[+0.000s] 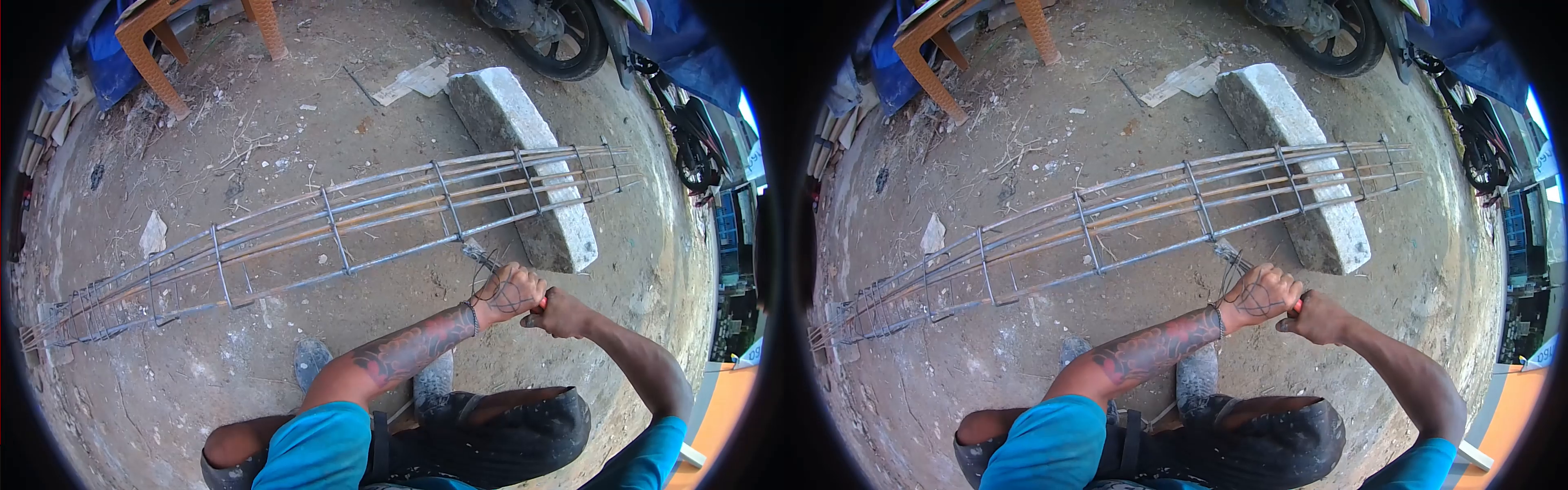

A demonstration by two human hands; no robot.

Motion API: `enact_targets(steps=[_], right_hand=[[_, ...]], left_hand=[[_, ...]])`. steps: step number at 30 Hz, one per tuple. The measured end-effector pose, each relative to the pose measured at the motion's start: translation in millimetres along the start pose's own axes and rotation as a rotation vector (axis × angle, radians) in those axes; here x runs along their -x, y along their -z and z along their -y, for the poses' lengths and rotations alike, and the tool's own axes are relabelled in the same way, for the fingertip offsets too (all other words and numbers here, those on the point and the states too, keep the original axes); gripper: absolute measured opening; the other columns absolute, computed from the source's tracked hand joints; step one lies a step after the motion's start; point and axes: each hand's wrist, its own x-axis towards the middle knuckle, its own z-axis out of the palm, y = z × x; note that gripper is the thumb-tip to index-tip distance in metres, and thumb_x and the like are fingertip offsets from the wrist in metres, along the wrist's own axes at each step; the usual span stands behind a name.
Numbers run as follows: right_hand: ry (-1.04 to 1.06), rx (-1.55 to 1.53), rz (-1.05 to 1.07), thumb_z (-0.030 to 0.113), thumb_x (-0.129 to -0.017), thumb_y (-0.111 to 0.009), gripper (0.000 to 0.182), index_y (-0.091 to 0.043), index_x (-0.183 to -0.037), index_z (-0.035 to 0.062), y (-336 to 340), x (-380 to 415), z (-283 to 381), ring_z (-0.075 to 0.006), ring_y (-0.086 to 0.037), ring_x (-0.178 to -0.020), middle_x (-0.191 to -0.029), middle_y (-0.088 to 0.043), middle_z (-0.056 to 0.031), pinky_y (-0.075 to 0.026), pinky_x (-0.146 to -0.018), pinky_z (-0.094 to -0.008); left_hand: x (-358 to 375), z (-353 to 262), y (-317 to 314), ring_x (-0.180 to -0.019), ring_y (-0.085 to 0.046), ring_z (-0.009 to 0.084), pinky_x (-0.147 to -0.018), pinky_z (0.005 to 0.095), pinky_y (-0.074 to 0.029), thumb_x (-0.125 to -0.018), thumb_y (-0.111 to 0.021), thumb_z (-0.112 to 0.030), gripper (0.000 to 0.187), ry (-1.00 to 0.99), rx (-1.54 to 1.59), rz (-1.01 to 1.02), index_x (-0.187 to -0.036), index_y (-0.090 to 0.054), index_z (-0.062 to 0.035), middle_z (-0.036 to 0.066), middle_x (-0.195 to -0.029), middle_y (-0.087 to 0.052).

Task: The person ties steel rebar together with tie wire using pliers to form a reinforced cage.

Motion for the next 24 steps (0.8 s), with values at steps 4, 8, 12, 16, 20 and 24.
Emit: enact_targets(steps=[4, 8, 12, 16, 20, 24], right_hand=[[0.104, 0.151, -0.448, 0.026, -0.08, -0.065, 0.029, -0.06, -0.089, -0.0013, -3.2, 6.3, 1.9, -0.0401, -0.065, -0.076, -0.077, -0.066, -0.0226, -0.052, -0.071, -0.0482], [0.086, 0.395, -0.625, 0.027, -0.077, -0.069, 0.041, -0.054, -0.101, -0.0032, 6.3, 22.9, 16.8, -0.0362, -0.067, -0.079, -0.087, -0.067, -0.0209, -0.054, -0.071, -0.0421], [0.061, -0.565, 0.208, 0.031, -0.081, -0.074, 0.043, -0.053, -0.104, 0.0017, 33.6, 36.0, 10.3, -0.0236, -0.067, -0.075, -0.096, -0.065, -0.013, -0.053, -0.07, -0.0362], [0.063, -1.211, 0.611, 0.033, -0.082, -0.074, 0.039, -0.058, -0.1, 0.0018, 0.0, 12.1, -12.5, -0.0206, -0.067, -0.075, -0.077, -0.065, -0.0113, -0.051, -0.066, -0.0374], [0.106, 0.051, -0.068, 0.031, -0.083, -0.07, 0.035, -0.057, -0.098, 0.0026, -6.3, 34.2, 25.7, -0.027, -0.065, -0.069, -0.072, -0.064, -0.0152, -0.049, -0.063, -0.0404], [0.106, 0.383, -0.894, 0.03, -0.075, -0.073, 0.043, -0.053, -0.1, 0.002, -16.8, 22.7, 1.7, -0.033, -0.064, -0.078, -0.082, -0.061, -0.0138, -0.049, -0.071, -0.0429]], left_hand=[[-19.3, -6.0, 16.2, -0.076, -0.064, 0.0269, -0.069, 0.0399, -0.045, -0.075, -0.066, -0.021, 0.016, 0.233, 0.151, 0.205, -0.078, -0.064, -0.0065, 0.011, -0.074, -0.064], [-20.6, 5.3, 6.3, -0.074, -0.063, 0.0268, -0.068, 0.0395, -0.044, -0.074, -0.066, -0.023, 0.016, 0.179, 0.162, 0.144, -0.075, -0.061, -0.0075, 0.012, -0.072, -0.063], [-2.6, 8.0, -5.3, -0.056, -0.058, 0.0206, -0.055, 0.0324, -0.043, -0.073, -0.062, -0.025, 0.02, -0.021, 0.018, -0.262, -0.065, -0.051, -0.01, 0.006, -0.062, -0.056], [6.8, 10.3, 4.7, -0.056, -0.055, 0.019, -0.056, 0.0312, -0.042, -0.07, -0.061, -0.022, 0.018, -0.107, -0.016, -0.241, -0.065, -0.049, -0.0094, 0.003, -0.059, -0.049], [1.1, 0.7, 18.3, -0.067, -0.058, 0.0201, -0.06, 0.0321, -0.044, -0.067, -0.064, -0.017, 0.016, -0.09, 0.043, -0.22, -0.07, -0.052, -0.0076, 0.004, -0.066, -0.054], [-22.9, 8.2, 26.3, -0.075, -0.062, 0.0281, -0.069, 0.0374, -0.048, -0.065, -0.068, -0.012, 0.025, 0.067, 0.121, -0.037, -0.087, -0.058, -0.0036, 0.007, -0.074, -0.061]])
